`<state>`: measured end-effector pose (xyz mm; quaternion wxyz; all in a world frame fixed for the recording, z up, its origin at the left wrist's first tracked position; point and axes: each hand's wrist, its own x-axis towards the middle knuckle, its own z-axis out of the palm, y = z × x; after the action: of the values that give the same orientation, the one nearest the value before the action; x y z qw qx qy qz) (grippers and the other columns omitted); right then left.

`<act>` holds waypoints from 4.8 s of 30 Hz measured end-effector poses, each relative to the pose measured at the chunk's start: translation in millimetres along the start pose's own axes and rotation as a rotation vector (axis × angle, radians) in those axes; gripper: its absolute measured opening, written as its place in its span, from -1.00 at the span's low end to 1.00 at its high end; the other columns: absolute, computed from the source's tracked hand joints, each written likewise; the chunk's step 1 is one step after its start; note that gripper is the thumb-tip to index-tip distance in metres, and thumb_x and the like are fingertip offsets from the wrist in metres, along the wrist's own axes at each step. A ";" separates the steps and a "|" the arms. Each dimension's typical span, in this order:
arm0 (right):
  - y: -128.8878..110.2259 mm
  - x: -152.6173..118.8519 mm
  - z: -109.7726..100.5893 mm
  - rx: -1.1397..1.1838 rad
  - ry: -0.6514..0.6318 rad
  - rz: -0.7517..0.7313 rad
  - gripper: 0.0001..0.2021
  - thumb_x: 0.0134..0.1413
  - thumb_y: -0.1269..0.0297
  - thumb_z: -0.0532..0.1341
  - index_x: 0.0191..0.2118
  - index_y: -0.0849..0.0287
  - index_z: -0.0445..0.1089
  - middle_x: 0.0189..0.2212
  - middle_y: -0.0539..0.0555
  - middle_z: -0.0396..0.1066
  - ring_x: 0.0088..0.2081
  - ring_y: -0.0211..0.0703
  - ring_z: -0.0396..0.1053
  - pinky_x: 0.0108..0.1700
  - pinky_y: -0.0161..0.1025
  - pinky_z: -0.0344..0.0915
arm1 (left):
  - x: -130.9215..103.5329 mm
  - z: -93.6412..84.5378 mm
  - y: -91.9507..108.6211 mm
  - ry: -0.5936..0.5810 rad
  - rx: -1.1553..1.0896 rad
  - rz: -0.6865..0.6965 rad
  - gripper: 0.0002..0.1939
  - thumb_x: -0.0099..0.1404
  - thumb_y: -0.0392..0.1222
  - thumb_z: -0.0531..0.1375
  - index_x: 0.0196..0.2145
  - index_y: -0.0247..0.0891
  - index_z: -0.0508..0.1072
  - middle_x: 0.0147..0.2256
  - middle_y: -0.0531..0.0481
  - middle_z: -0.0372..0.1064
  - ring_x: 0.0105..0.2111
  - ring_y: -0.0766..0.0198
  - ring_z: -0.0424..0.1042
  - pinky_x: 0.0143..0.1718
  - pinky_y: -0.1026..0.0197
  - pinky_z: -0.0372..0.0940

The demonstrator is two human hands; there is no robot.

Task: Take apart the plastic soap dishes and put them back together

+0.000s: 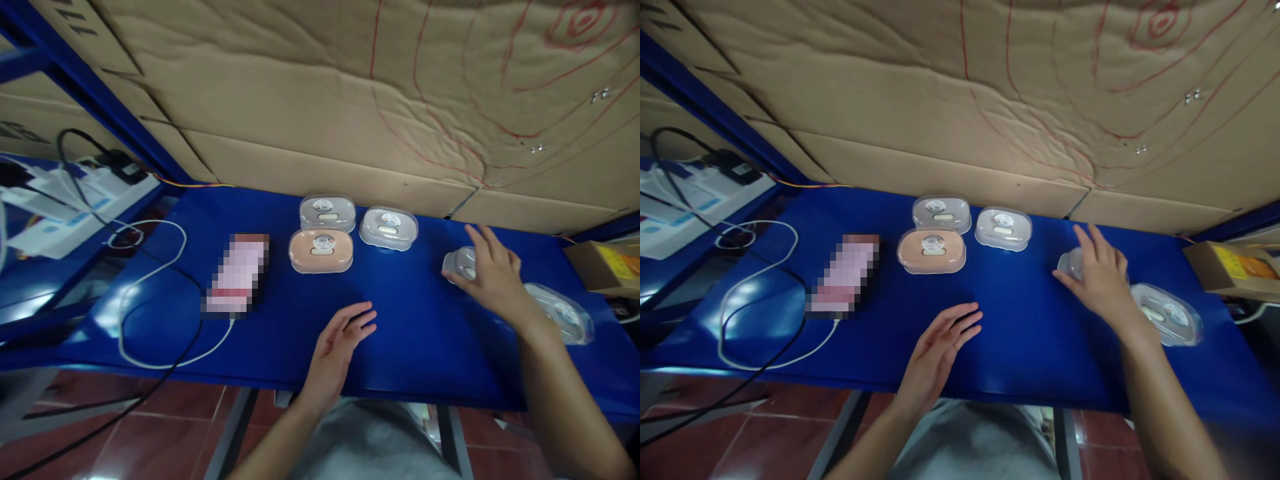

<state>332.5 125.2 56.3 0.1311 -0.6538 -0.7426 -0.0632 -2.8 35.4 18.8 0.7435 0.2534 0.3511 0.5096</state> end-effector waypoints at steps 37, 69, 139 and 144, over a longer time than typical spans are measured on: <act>-116.0 20.8 46.8 0.132 -0.212 -0.310 -0.23 0.40 -0.16 0.16 0.53 0.12 0.03 0.49 0.35 0.08 0.48 0.35 0.04 0.39 0.35 0.07 | -12.8 -8.9 3.8 -0.062 -0.096 -0.172 0.12 0.10 -0.12 0.57 0.48 -0.06 0.12 0.24 -0.22 0.46 0.32 -0.20 0.35 0.41 -0.22 0.09; -117.8 -17.0 19.1 0.405 -0.252 -0.495 -0.39 0.35 0.00 0.30 0.39 0.08 0.24 0.50 0.28 0.10 0.48 0.27 0.10 0.39 0.32 0.20 | -33.1 -59.1 59.4 -0.327 1.700 0.154 0.08 0.05 0.00 0.56 0.43 0.03 0.19 0.57 -0.22 -0.30 0.53 -0.49 -0.32 0.39 -0.68 -0.28; -125.1 -24.8 31.3 0.457 -0.058 -0.501 -0.39 0.55 0.09 0.02 0.57 -0.06 -0.12 0.46 0.14 0.22 0.44 0.12 0.21 0.42 0.21 0.17 | -6.2 -41.7 36.0 0.186 -0.109 -0.250 -0.24 0.23 -0.12 0.47 0.35 -0.02 0.39 0.22 -0.06 0.48 0.03 0.10 0.56 -0.05 0.26 0.49; -101.6 -4.9 44.6 0.275 -0.073 -0.251 -0.31 0.48 0.02 0.14 0.56 -0.01 -0.09 0.43 0.27 0.20 0.45 0.29 0.13 0.42 0.34 0.09 | -8.2 -47.1 33.8 0.109 -0.104 -0.284 -0.25 0.22 -0.04 0.49 0.33 -0.10 0.43 0.20 -0.13 0.51 0.07 -0.01 0.56 -0.06 0.22 0.50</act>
<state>227.7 118.4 20.1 0.1833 -0.5340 -0.8241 0.0468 -61.1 40.5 16.4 0.8001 0.1343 0.3962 0.4300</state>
